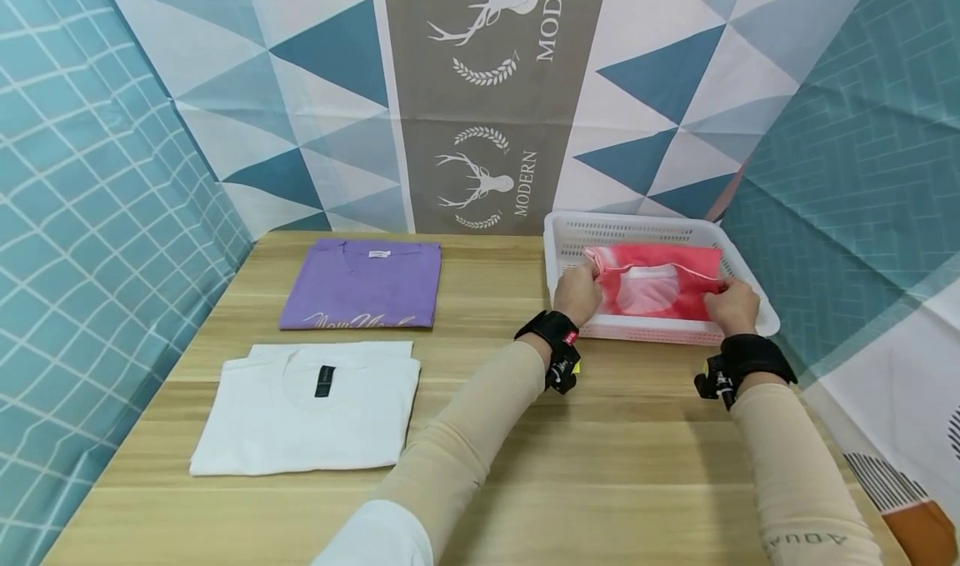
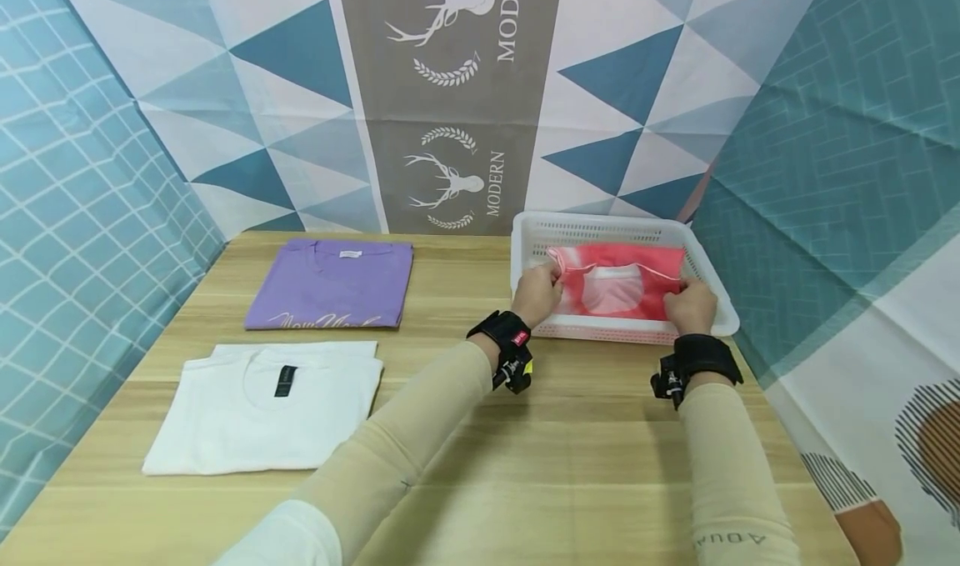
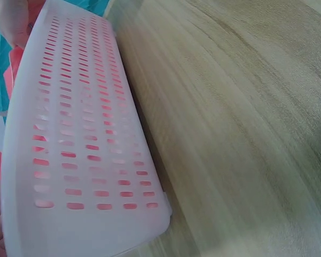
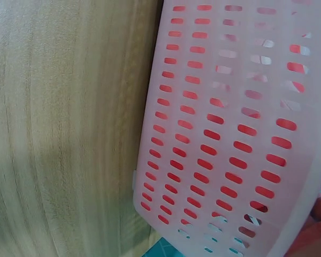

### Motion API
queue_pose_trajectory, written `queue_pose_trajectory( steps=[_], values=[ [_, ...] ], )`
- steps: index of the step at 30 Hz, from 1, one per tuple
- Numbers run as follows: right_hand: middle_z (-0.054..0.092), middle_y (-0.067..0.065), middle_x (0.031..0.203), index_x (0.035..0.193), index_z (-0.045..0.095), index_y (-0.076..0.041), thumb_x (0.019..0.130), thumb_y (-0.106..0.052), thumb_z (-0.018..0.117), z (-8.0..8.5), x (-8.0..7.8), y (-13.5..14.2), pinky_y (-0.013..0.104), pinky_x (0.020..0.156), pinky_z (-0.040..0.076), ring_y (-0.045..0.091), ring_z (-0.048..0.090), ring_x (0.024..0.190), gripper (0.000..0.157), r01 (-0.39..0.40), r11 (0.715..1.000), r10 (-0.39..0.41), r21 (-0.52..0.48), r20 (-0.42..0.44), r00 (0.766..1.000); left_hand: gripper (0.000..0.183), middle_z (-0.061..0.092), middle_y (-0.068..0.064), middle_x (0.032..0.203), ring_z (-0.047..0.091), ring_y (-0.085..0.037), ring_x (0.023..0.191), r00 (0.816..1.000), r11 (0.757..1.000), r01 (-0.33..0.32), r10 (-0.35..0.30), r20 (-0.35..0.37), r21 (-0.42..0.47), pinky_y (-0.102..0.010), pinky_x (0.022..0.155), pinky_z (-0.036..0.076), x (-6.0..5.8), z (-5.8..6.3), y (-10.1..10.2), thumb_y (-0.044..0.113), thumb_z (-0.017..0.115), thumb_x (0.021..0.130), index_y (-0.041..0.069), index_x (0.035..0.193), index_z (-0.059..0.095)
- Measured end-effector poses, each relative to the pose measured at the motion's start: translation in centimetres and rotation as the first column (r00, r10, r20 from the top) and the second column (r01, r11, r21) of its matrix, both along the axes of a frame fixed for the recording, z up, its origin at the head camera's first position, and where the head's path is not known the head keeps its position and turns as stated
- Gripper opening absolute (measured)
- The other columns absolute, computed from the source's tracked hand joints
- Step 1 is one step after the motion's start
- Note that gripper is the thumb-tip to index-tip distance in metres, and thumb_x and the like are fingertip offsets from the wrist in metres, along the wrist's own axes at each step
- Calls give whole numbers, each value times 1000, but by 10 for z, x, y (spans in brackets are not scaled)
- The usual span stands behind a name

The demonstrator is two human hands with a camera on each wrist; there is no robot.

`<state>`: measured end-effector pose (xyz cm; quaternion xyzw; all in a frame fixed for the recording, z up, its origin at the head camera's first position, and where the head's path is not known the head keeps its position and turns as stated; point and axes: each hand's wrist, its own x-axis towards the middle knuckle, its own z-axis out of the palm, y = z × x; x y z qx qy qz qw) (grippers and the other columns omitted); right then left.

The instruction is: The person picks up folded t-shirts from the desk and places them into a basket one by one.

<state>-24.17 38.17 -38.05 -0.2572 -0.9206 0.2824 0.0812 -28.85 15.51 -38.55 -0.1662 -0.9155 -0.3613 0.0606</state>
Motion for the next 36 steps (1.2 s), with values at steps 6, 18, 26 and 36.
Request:
queue_pose_trajectory(
  steps=[6, 18, 26, 36],
  values=[
    [53, 36, 127, 130, 49, 13, 93, -13, 41, -4, -4, -5, 49, 89, 47, 42, 48, 104, 46, 36, 999, -36, -4, 33, 999, 21, 74, -4, 106, 70, -16, 95, 1000, 999, 4, -3, 24, -34, -26, 81, 55, -2, -4, 2, 7, 56, 93, 10, 107, 70],
    [53, 33, 131, 134, 46, 8, 93, -13, 38, -6, -8, -13, 51, 102, 43, 44, 50, 117, 47, 177, 984, -178, 31, 54, 983, 24, 72, -8, 103, 69, -18, 95, 998, 995, -9, 15, 65, -95, -27, 78, 55, -5, -5, 5, 9, 60, 92, 6, 115, 63],
    [54, 34, 129, 135, 44, 8, 93, -12, 39, -9, -10, -12, 52, 103, 42, 44, 51, 115, 48, 159, 985, -164, 71, 65, 984, 30, 70, -8, 107, 67, -17, 98, 997, 993, 7, 2, 71, -116, -26, 81, 54, -3, -3, 3, 10, 62, 91, 5, 121, 60],
    [50, 36, 132, 136, 43, 9, 93, -13, 39, -8, -7, -7, 54, 103, 41, 46, 48, 118, 48, 90, 994, -96, 62, 96, 991, 40, 69, -8, 115, 64, -13, 92, 996, 993, 58, -50, 74, -104, -20, 74, 53, -3, -6, 5, 5, 57, 91, 8, 131, 57]
  ],
)
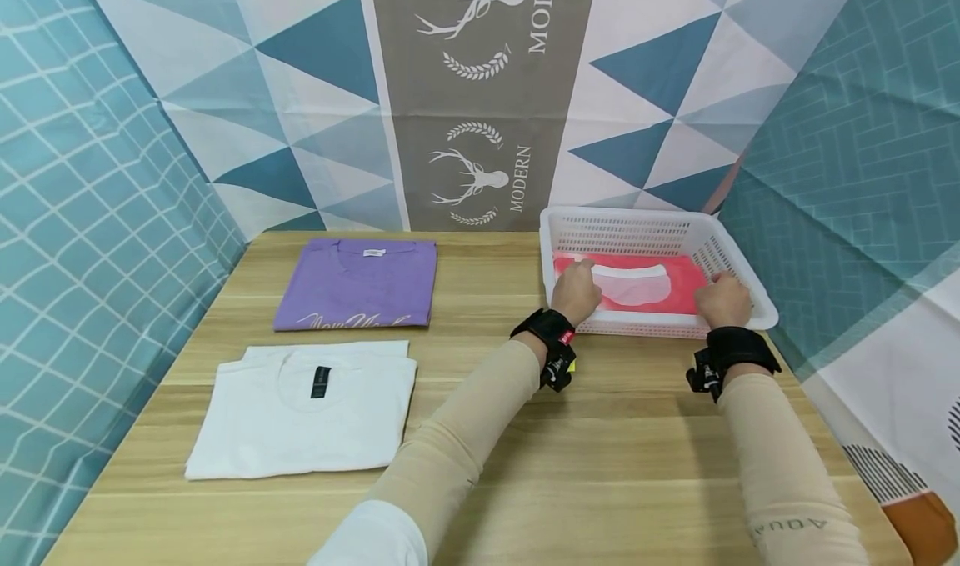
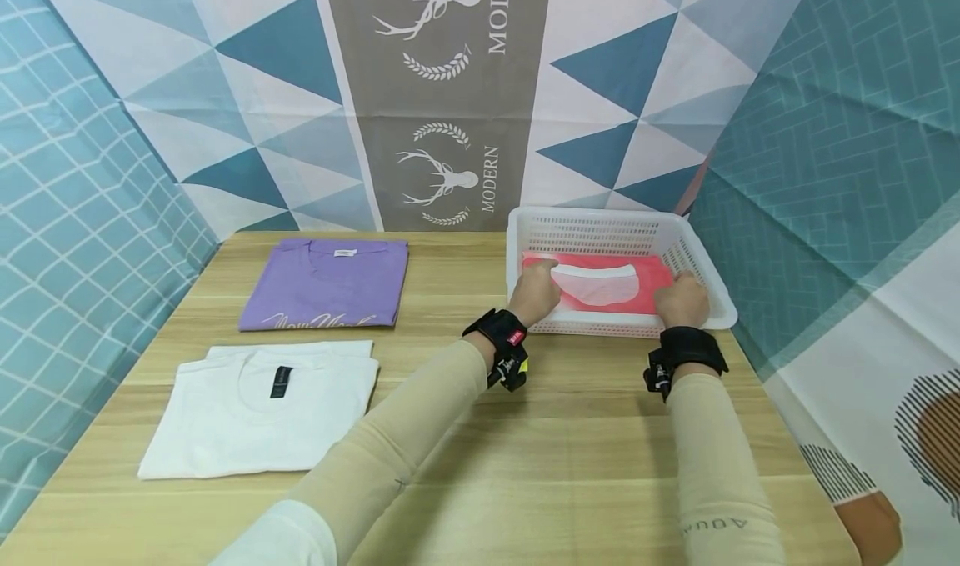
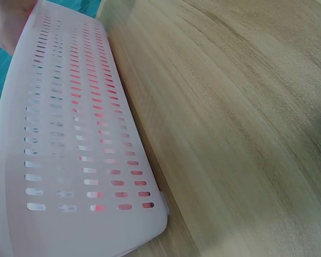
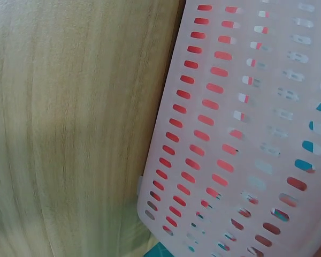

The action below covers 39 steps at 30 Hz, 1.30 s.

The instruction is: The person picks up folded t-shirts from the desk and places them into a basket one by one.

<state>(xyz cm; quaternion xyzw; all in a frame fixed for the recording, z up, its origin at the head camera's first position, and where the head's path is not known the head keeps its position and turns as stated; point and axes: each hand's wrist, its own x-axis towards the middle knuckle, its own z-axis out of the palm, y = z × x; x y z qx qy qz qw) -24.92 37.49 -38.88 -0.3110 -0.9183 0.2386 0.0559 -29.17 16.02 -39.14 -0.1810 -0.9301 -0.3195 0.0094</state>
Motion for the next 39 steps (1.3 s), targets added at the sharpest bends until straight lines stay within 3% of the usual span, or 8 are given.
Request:
queue_pose_trajectory(
  steps=[7, 15, 18, 22, 26, 33, 36, 39],
  values=[
    [50, 38, 129, 133, 45, 12, 95, -17, 39, 6, 7, 0, 53, 91, 46, 45, 48, 110, 48, -83, 996, 82, -35, -22, 996, 41, 68, -9, 117, 44, -11, 68, 999, 997, 41, -40, -17, 68, -17, 57, 34, 4, 1, -9, 3, 54, 91, 8, 132, 57],
    [56, 35, 122, 124, 52, 13, 97, -16, 42, 5, 13, -14, 52, 89, 46, 45, 52, 109, 41, -116, 993, 111, -22, -147, 983, 43, 62, -10, 133, 51, -17, 75, 996, 972, 88, -79, -53, 218, -23, 81, 47, 16, 6, -29, 2, 53, 91, 3, 134, 55],
    [57, 34, 118, 119, 55, 13, 97, -15, 43, 9, 16, -25, 52, 92, 43, 44, 52, 108, 38, -133, 991, 123, -26, -235, 964, 42, 61, -13, 134, 63, -22, 98, 993, 957, 107, -90, -74, 270, -28, 95, 50, 20, 7, -38, 3, 53, 92, 1, 134, 54],
    [59, 32, 115, 117, 58, 11, 97, -14, 45, 18, 19, -46, 45, 88, 43, 41, 53, 107, 35, -153, 986, 123, -60, -348, 929, 41, 61, -14, 134, 58, -24, 125, 993, 937, 108, -90, -70, 333, -32, 104, 48, 24, 10, -50, 4, 54, 92, 0, 133, 54],
    [60, 28, 113, 116, 60, 8, 97, -13, 46, 28, 22, -73, 31, 81, 40, 35, 55, 102, 32, -191, 976, 129, -104, -430, 893, 41, 60, -14, 135, 57, -25, 125, 994, 909, 107, -97, -45, 402, -33, 105, 47, 28, 14, -61, 3, 54, 91, 0, 132, 55],
    [62, 27, 114, 116, 61, 6, 97, -9, 50, 48, 38, -129, 41, 93, 45, 38, 57, 112, 27, -340, 929, 214, -145, -538, 815, 38, 63, -16, 131, 60, -27, 122, 993, 885, 121, -103, -64, 450, -36, 102, 49, 40, 24, -84, 2, 53, 90, -2, 128, 57],
    [63, 25, 116, 117, 60, 4, 97, -10, 51, 54, 44, -151, 41, 94, 46, 36, 57, 113, 27, -384, 908, 245, -168, -531, 811, 37, 62, -17, 131, 60, -28, 121, 993, 875, 119, -105, -56, 469, -39, 102, 49, 44, 27, -99, 1, 53, 91, -2, 128, 57],
    [63, 22, 118, 121, 59, 2, 96, -11, 52, 58, 48, -170, 30, 88, 46, 33, 58, 112, 29, -416, 885, 266, -208, -507, 820, 36, 63, -18, 130, 61, -30, 120, 995, 871, 96, -87, -41, 483, -40, 103, 49, 49, 28, -116, 1, 52, 91, -2, 127, 57]
  ],
)
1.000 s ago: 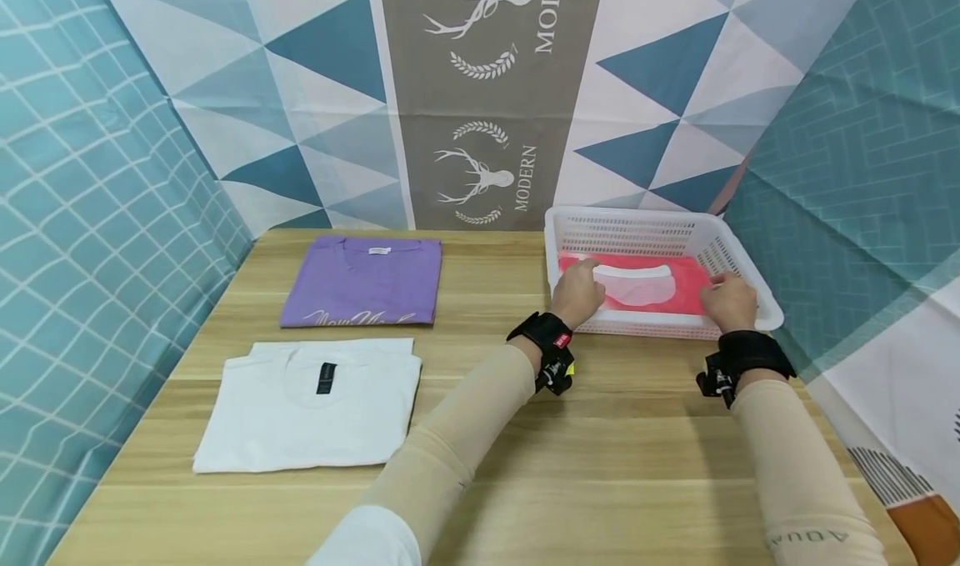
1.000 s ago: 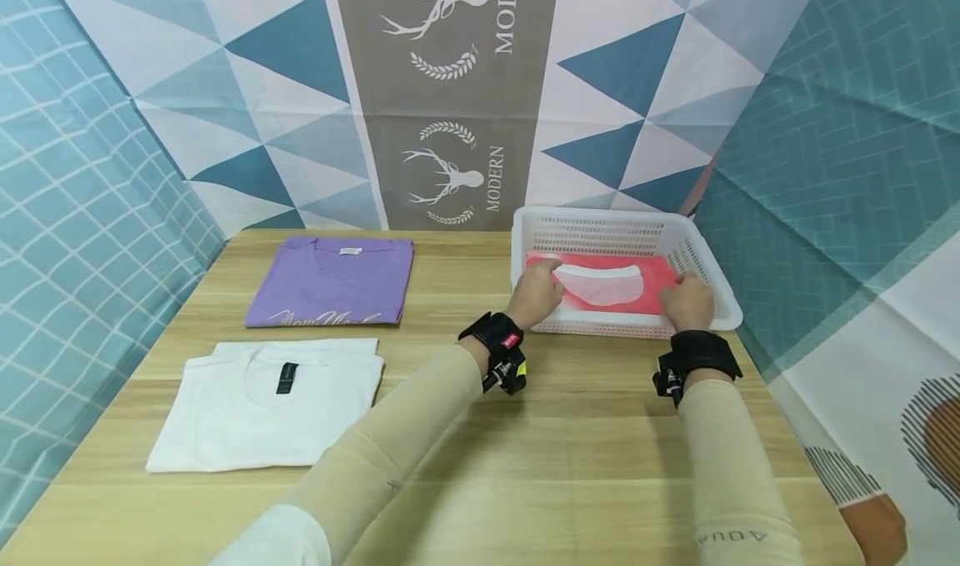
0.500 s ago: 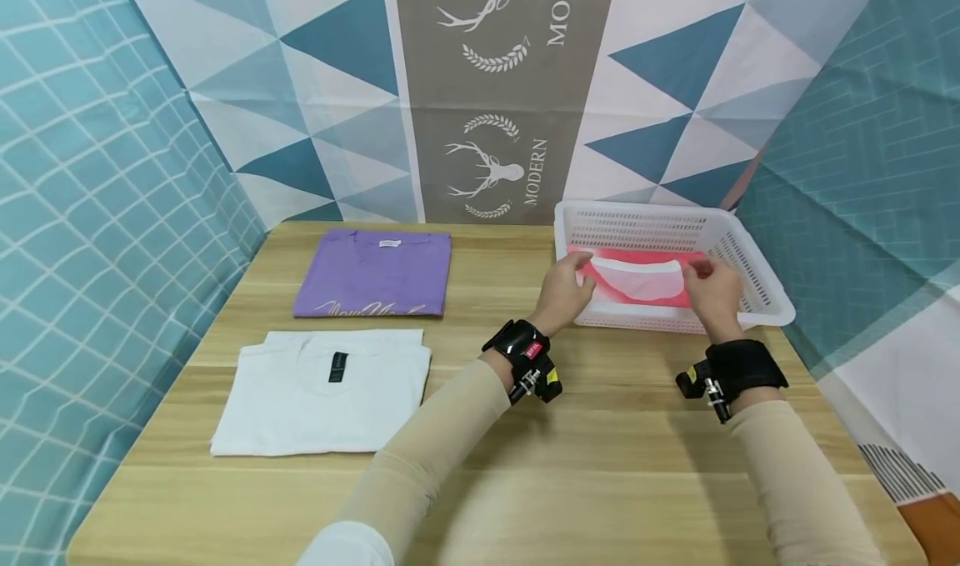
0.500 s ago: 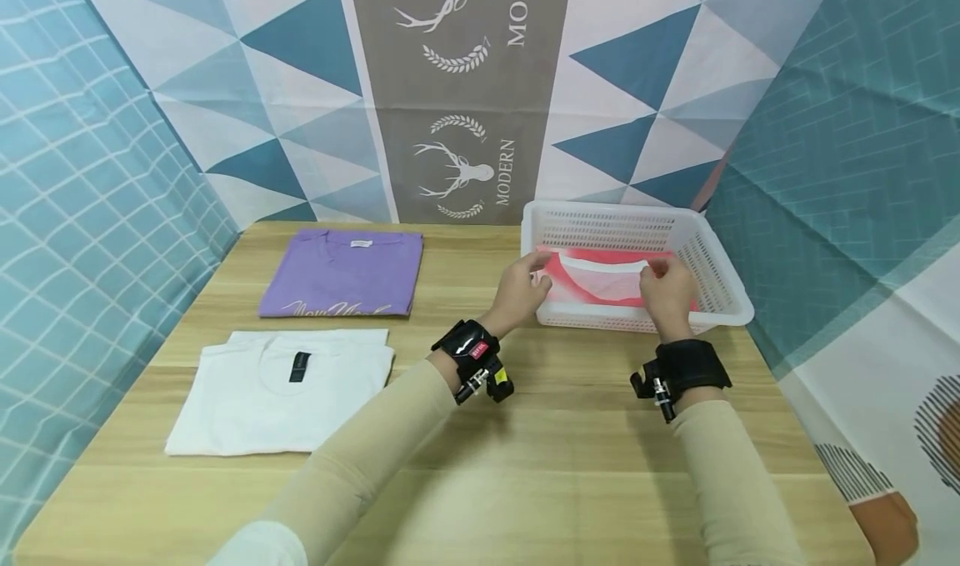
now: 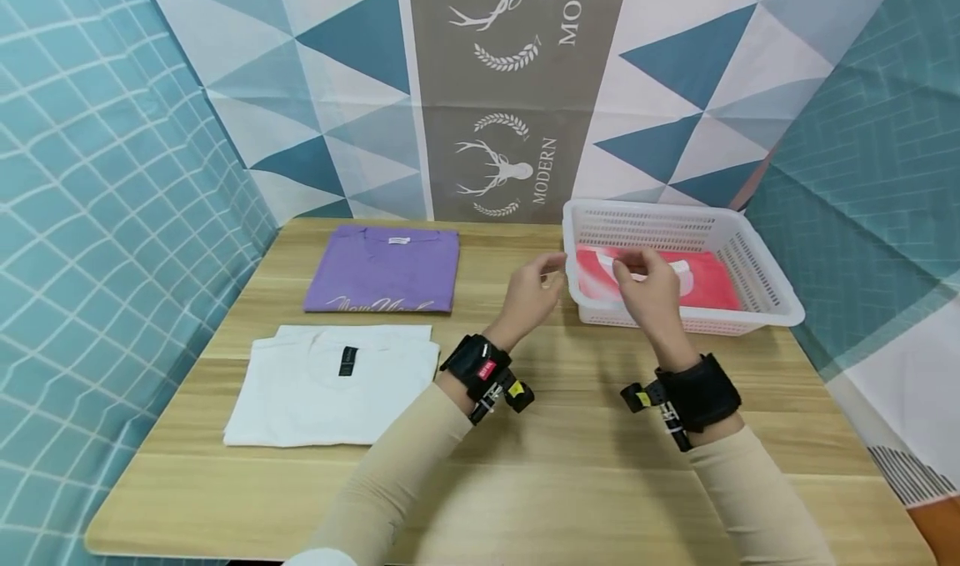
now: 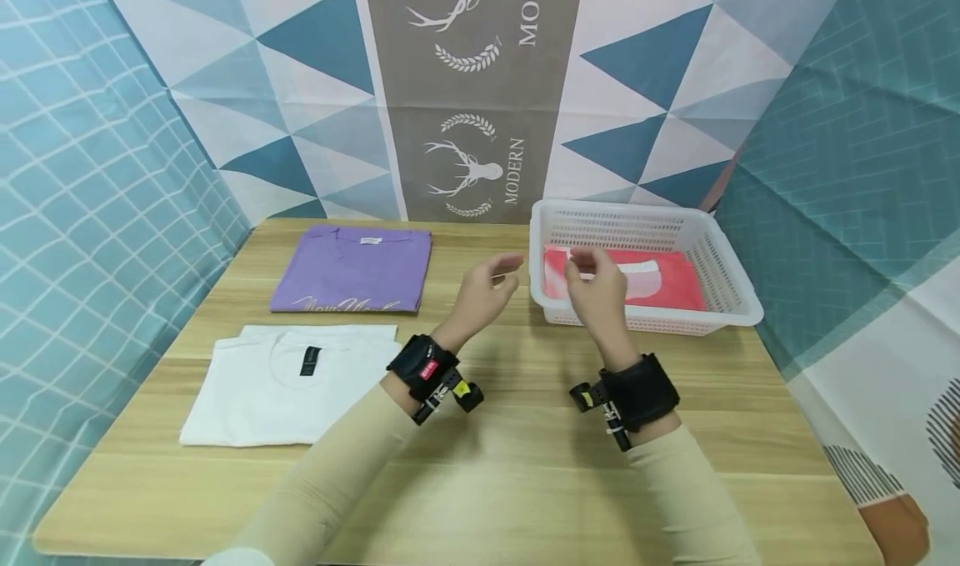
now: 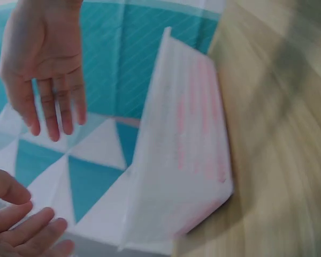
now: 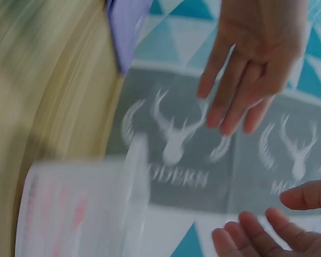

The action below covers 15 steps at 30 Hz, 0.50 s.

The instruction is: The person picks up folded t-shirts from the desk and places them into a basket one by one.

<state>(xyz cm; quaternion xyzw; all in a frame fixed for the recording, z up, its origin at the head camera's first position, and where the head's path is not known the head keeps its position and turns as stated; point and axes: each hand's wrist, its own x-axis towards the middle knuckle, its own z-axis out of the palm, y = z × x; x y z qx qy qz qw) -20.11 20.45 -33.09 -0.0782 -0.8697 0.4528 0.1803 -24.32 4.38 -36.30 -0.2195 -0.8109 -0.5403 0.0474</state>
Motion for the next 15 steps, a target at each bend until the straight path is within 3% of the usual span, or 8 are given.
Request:
queue_pose_trajectory(
  steps=[3, 6, 10, 15],
  values=[
    [63, 22, 116, 122, 58, 1, 96, -10, 53, 2, 3, -18, 18, 81, 42, 31, 59, 108, 29, -47, 998, 48, -35, 20, 999, 35, 64, -18, 128, 62, -31, 119, 999, 1000, -25, 25, 22, 13, -43, 103, 49, 4, 1, -19, 2, 53, 91, -2, 126, 58],
    [64, 25, 113, 119, 58, 4, 94, -8, 56, 1, 4, -35, 14, 77, 41, 32, 61, 104, 28, -90, 994, 89, -61, -6, 996, 35, 65, -19, 126, 62, -31, 117, 998, 998, -60, 59, 35, 24, -43, 102, 49, 8, 2, -40, 3, 54, 91, -2, 125, 59],
    [65, 25, 114, 121, 58, 4, 93, -8, 57, -2, 7, -57, 18, 79, 45, 34, 62, 105, 31, -149, 985, 149, -90, 1, 989, 33, 65, -22, 124, 63, -35, 115, 992, 992, -120, 118, 35, 46, -44, 101, 50, 12, 2, -71, 3, 54, 92, -5, 123, 59],
    [62, 23, 119, 127, 55, 1, 94, -12, 57, -7, 11, -82, 28, 86, 48, 33, 59, 110, 36, -207, 959, 230, -192, 105, 967, 33, 63, -25, 125, 61, -37, 117, 978, 979, -201, 199, 57, 26, -45, 103, 48, 14, 0, -117, 6, 54, 94, -6, 125, 58]
  ],
)
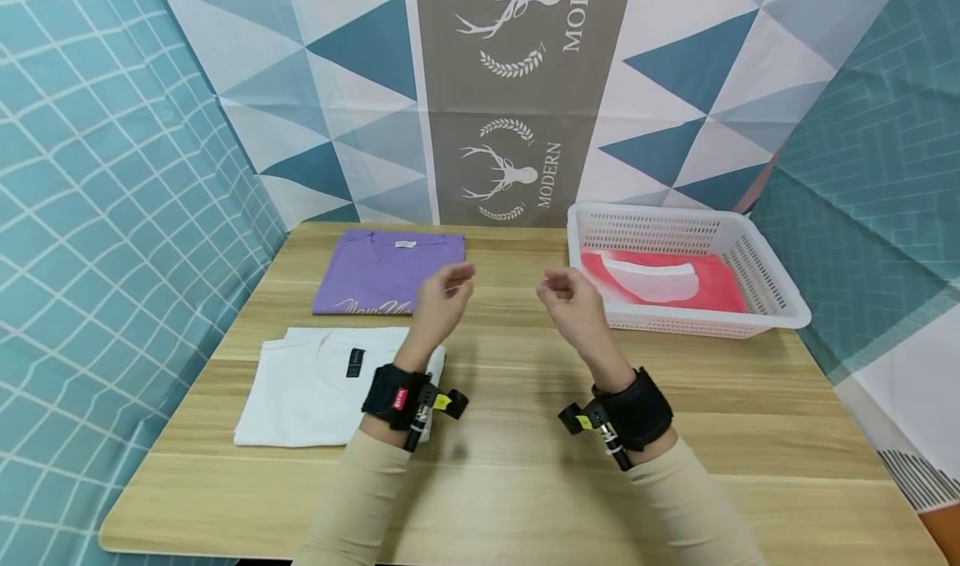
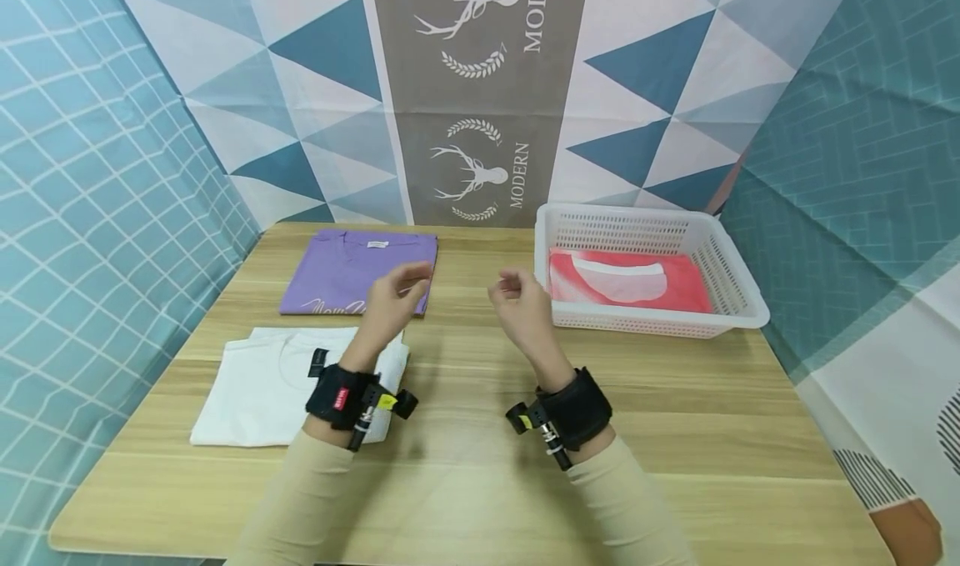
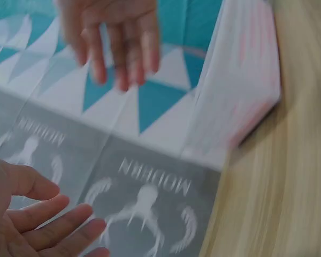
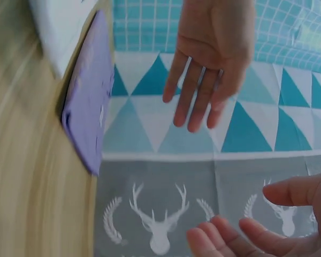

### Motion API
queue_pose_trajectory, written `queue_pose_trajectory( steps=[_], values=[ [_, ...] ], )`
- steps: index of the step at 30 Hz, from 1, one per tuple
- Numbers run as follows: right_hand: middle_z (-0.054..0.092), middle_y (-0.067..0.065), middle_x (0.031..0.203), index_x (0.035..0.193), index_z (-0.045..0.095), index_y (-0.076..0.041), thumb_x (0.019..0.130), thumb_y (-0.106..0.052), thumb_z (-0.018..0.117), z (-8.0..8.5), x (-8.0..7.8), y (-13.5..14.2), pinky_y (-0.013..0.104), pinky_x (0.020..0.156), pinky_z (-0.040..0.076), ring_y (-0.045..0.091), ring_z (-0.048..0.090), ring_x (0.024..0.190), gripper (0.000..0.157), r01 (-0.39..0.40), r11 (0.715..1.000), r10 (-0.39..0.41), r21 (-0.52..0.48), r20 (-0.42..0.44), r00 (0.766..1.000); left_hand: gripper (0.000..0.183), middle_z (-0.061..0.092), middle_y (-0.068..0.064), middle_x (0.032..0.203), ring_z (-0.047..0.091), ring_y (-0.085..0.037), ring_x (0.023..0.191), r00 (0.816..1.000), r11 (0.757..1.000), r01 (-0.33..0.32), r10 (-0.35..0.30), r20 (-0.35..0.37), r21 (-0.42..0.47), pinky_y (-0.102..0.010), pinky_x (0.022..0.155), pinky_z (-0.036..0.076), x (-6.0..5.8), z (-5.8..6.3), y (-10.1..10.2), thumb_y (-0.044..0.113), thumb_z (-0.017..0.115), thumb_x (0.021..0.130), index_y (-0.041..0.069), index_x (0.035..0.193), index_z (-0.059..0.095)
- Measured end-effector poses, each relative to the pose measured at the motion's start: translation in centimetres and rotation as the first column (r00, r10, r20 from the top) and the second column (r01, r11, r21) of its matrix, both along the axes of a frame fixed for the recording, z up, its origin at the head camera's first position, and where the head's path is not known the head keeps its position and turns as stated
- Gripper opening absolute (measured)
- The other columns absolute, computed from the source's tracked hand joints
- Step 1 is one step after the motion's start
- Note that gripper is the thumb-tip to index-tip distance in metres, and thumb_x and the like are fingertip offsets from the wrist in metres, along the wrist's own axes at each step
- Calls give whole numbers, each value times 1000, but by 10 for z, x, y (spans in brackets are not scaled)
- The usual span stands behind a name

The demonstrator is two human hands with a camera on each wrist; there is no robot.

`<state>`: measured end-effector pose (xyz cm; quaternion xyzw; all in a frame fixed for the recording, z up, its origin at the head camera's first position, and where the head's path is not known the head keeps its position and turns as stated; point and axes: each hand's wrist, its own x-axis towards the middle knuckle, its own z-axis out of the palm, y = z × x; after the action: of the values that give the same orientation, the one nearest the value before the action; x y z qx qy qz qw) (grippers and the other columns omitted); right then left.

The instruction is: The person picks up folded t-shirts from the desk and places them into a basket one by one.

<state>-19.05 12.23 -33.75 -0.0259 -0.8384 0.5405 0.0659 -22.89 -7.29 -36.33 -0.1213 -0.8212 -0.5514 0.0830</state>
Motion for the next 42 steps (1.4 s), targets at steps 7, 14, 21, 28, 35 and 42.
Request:
queue_pose_trajectory(
  steps=[7, 14, 21, 28, 35, 42],
  values=[
    [57, 23, 124, 136, 47, 3, 95, -15, 55, -22, 1, -41, 37, 91, 51, 30, 58, 107, 46, -127, 982, 156, -139, 219, 963, 35, 59, -28, 129, 57, -41, 121, 985, 977, -147, 159, 66, -156, -48, 104, 46, 11, -17, -75, 7, 54, 95, -8, 127, 56],
    [55, 28, 128, 140, 38, 9, 96, -20, 54, -64, 13, -87, 45, 102, 48, 39, 57, 117, 55, -164, 940, 280, -301, 396, 874, 42, 49, -29, 140, 42, -45, 133, 903, 877, -282, 379, 201, -389, -52, 111, 34, 37, -34, -151, 14, 48, 97, -6, 134, 50],
    [36, -3, 60, 143, 30, 13, 96, -21, 53, -89, 15, -107, 31, 77, 48, 12, 37, 60, 62, -107, 929, 280, -355, 480, 832, 52, 31, -36, 148, 30, -51, 137, 812, 835, -268, 465, 354, -481, -58, 112, 30, 44, -49, -195, 20, 42, 98, -8, 141, 37],
    [58, 9, 78, 122, 47, 13, 94, -19, 56, -92, 17, -116, 35, 88, 52, 24, 60, 83, 44, -53, 901, 293, -431, 514, 806, 60, 26, -42, 146, 28, -54, 135, 758, 813, -281, 514, 402, -510, -59, 113, 28, 52, -62, -223, 20, 38, 98, -16, 144, 23],
    [51, 36, 128, 130, 45, 17, 89, -13, 59, -102, 22, -128, 46, 101, 50, 40, 59, 115, 52, 16, 845, 316, -535, 524, 791, 57, 33, -41, 141, 38, -55, 127, 709, 806, -333, 556, 434, -489, -60, 105, 36, 57, -72, -240, 20, 36, 97, -18, 139, 32],
    [54, 16, 98, 122, 51, 14, 88, -11, 60, -107, 20, -137, 40, 90, 55, 23, 60, 88, 43, 48, 827, 305, -560, 518, 799, 58, 34, -43, 140, 42, -55, 123, 682, 801, -292, 557, 474, -522, -60, 101, 41, 54, -69, -244, 24, 31, 98, -18, 137, 36]
  ],
)
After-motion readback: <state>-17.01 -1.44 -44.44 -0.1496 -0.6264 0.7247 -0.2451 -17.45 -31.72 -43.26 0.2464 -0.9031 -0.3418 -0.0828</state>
